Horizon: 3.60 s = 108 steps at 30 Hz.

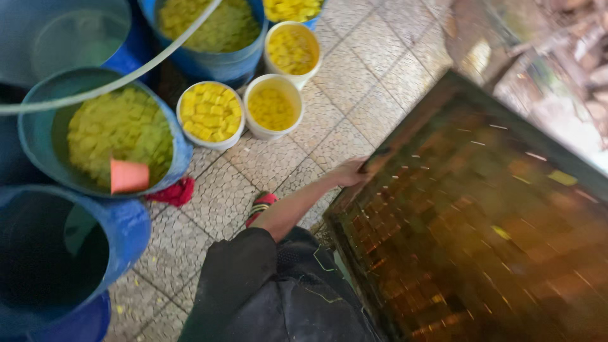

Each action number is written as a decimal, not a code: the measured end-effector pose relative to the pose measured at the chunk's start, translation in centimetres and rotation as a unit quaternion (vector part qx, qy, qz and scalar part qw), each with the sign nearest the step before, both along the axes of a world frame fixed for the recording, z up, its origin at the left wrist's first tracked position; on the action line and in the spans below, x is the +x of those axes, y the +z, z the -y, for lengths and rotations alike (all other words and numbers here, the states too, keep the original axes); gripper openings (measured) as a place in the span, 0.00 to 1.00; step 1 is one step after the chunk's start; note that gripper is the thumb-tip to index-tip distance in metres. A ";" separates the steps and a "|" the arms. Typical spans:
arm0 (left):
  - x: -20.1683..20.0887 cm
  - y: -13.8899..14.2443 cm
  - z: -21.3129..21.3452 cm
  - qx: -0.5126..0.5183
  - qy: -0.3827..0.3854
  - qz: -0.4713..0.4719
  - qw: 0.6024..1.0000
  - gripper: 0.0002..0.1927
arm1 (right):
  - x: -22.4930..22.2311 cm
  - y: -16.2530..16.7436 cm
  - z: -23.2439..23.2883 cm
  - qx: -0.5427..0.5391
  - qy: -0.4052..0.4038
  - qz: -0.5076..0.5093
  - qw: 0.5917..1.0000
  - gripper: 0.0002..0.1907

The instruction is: The person arranges yellow food cubes by hand from a woven tray into a rectangular metal tray filled with liquid. They place the cubes in neat rows, occasionally adjusting them, and later use a small red scoop to transfer cubes between containers.

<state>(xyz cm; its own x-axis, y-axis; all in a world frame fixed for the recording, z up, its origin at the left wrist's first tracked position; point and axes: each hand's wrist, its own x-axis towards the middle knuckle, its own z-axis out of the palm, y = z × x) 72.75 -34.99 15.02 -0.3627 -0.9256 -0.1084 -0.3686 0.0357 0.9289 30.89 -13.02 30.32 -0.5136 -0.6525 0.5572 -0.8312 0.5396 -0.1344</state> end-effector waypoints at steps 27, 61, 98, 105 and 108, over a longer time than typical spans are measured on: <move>-1.8 -7.4 -46.2 0.313 0.896 -0.182 0.257 0.11 | 47.6 -27.6 25.6 0.493 0.694 -0.158 0.500 0.37; 81.2 -24.3 -30.0 0.144 0.491 0.397 0.762 0.41 | 79.4 -35.0 9.4 0.519 0.441 -0.082 0.728 0.44; 73.9 -31.8 -28.4 0.307 0.606 0.141 0.721 0.33 | 71.9 -35.5 3.1 0.692 0.281 0.307 0.590 0.27; 59.3 -19.0 -28.7 0.254 0.677 0.021 0.690 0.28 | 61.8 -30.6 5.7 0.607 0.380 0.380 0.586 0.17; 48.6 -13.8 -28.5 0.271 0.682 -0.117 0.669 0.27 | 58.7 -28.4 6.4 0.584 0.341 0.422 0.603 0.21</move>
<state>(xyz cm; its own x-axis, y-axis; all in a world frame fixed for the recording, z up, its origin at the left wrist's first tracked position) 121.33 -6.52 1.17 0.7135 -0.2594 -0.6509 0.4439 -0.5514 0.7063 89.62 -19.39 1.95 0.3169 -0.5664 -0.7608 -0.8149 0.2477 -0.5239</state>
